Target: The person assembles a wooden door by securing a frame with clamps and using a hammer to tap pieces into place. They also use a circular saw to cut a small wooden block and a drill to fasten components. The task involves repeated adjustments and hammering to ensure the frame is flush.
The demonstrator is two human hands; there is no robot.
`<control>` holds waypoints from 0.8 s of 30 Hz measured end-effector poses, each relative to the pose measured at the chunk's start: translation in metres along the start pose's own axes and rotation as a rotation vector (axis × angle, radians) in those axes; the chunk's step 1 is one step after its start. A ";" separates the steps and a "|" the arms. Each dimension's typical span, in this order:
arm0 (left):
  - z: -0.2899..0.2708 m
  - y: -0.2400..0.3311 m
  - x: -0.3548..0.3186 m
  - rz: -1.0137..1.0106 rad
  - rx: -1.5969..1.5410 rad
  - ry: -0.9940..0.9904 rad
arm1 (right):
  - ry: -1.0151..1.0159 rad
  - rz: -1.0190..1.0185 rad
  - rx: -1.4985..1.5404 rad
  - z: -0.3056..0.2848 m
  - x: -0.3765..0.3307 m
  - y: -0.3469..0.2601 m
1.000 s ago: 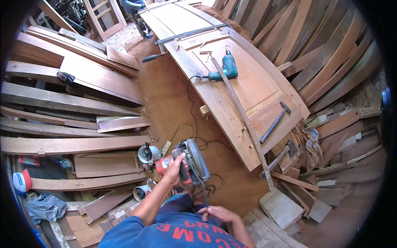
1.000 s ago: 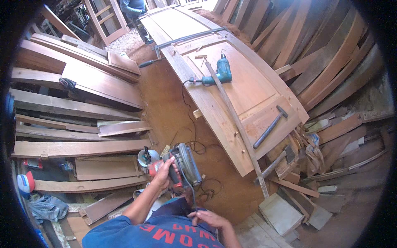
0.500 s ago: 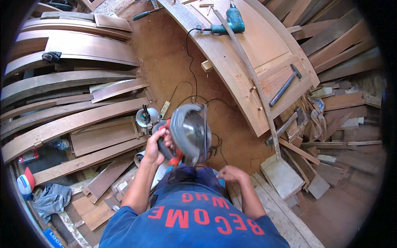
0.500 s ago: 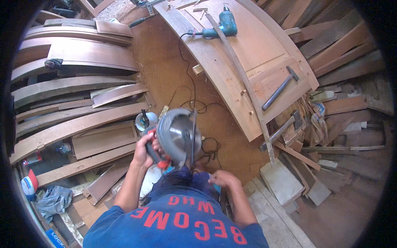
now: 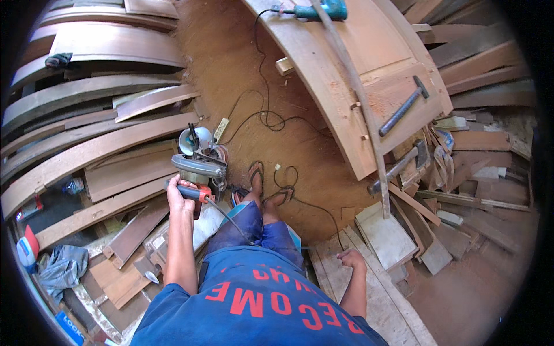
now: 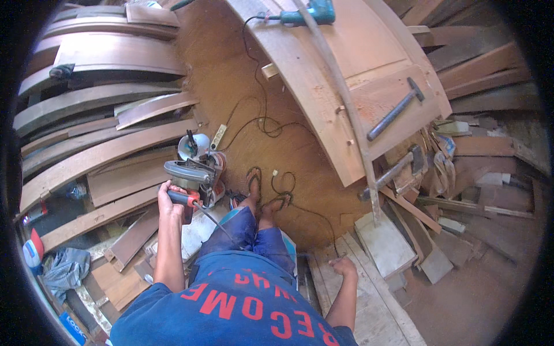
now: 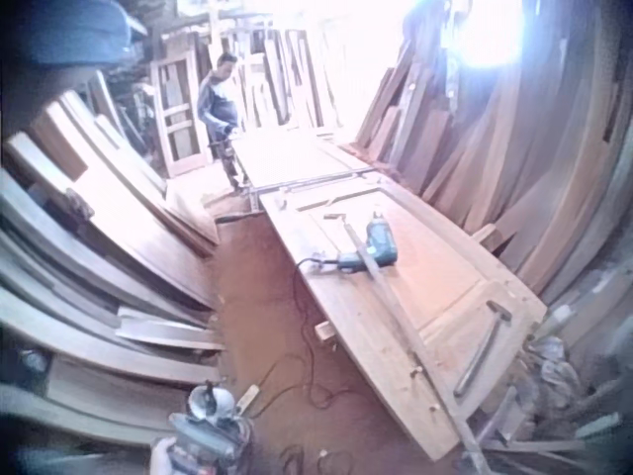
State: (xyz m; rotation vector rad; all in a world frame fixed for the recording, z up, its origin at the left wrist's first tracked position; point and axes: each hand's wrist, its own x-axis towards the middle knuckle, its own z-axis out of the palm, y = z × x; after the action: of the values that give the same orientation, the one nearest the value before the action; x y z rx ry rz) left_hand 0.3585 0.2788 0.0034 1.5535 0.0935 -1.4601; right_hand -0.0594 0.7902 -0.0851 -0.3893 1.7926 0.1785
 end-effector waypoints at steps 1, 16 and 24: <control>-0.006 -0.002 -0.004 0.008 -0.025 0.023 | -0.052 0.056 -0.053 -0.005 0.007 -0.021; -0.052 -0.118 0.060 -0.288 0.212 -0.099 | -0.506 0.230 0.821 0.053 0.308 -0.213; -0.077 -0.155 0.135 -0.460 0.080 -0.064 | 0.307 -0.172 -0.005 0.145 0.555 -0.343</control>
State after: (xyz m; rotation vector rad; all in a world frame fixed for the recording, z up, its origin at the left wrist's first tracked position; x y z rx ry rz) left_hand 0.3548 0.3409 -0.2070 1.6162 0.3795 -1.8880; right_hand 0.0765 0.4251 -0.6278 -0.5973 2.0479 0.0007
